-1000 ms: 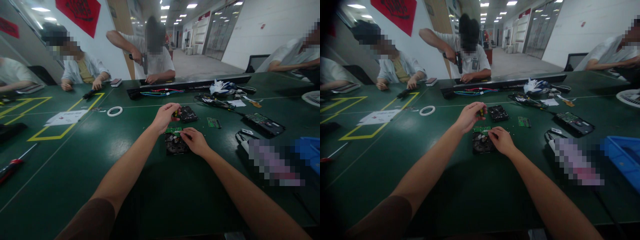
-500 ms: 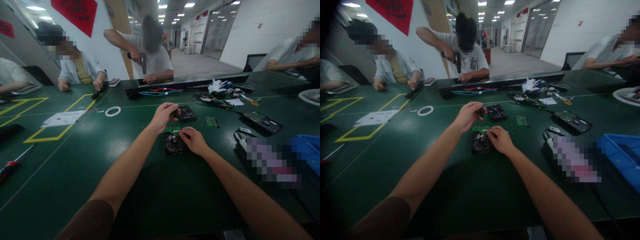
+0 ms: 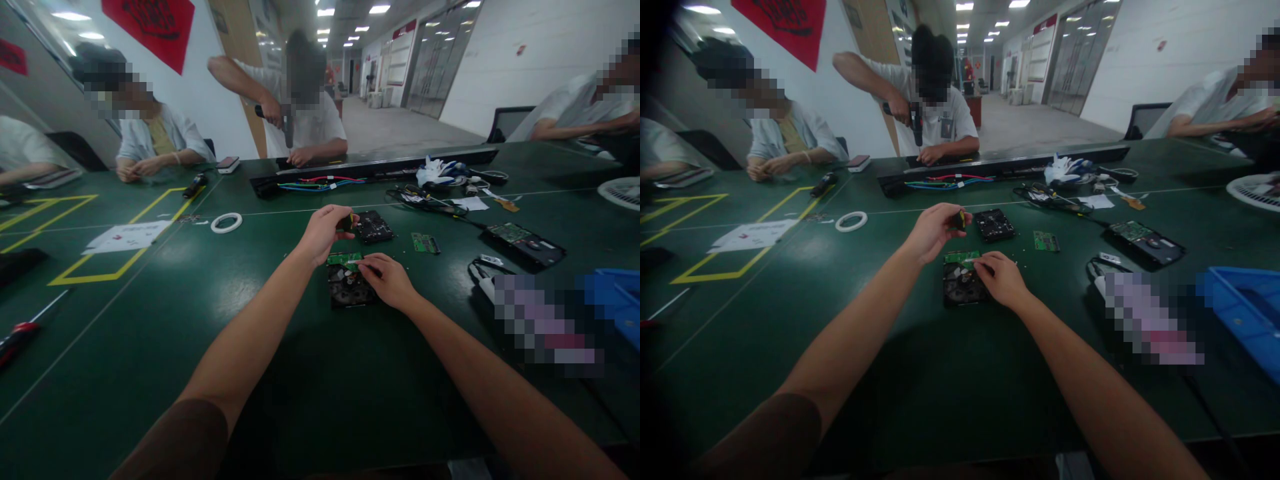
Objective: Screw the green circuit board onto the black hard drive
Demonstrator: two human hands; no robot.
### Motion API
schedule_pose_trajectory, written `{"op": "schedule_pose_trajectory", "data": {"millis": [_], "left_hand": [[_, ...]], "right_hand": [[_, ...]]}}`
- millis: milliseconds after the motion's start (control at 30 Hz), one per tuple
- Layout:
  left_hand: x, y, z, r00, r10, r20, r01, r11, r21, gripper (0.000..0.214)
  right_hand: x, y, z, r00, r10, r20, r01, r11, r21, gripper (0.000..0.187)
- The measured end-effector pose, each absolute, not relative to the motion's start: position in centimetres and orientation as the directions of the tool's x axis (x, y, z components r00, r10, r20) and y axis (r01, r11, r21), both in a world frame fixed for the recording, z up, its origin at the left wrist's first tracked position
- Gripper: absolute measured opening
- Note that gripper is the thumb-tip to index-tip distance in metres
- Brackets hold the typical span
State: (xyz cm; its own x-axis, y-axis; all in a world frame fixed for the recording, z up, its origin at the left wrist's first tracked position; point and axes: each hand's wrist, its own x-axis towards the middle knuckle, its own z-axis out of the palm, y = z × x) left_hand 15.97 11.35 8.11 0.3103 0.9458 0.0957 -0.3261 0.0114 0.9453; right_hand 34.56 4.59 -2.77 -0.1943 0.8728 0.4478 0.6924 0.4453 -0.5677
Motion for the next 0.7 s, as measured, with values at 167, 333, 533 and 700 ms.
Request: {"op": "schedule_pose_trajectory", "data": {"millis": [167, 333, 533, 700], "left_hand": [[15.73, 11.7, 7.87, 0.31, 0.94, 0.14, -0.277, -0.052, 0.959, 0.02], [15.73, 11.76, 7.72, 0.342, 0.925, 0.162, -0.216, -0.091, 0.972, 0.024], [15.69, 11.86, 7.78, 0.329, 0.926, 0.185, -0.124, -0.152, 0.981, 0.028], [15.39, 11.74, 8.17, 0.332, 0.93, 0.158, -0.075, -0.142, 0.987, 0.029]], "right_hand": [[34.6, 4.58, -2.78, -0.195, 0.879, 0.435, 0.704, 0.434, -0.562, 0.029], [34.52, 4.54, -2.72, -0.189, 0.881, 0.433, 0.701, 0.43, -0.569, 0.028], [34.49, 4.61, -2.73, -0.191, 0.88, 0.435, 0.69, 0.435, -0.578, 0.028], [34.54, 4.53, -2.81, -0.19, 0.877, 0.442, 0.692, 0.439, -0.573, 0.028]]}}
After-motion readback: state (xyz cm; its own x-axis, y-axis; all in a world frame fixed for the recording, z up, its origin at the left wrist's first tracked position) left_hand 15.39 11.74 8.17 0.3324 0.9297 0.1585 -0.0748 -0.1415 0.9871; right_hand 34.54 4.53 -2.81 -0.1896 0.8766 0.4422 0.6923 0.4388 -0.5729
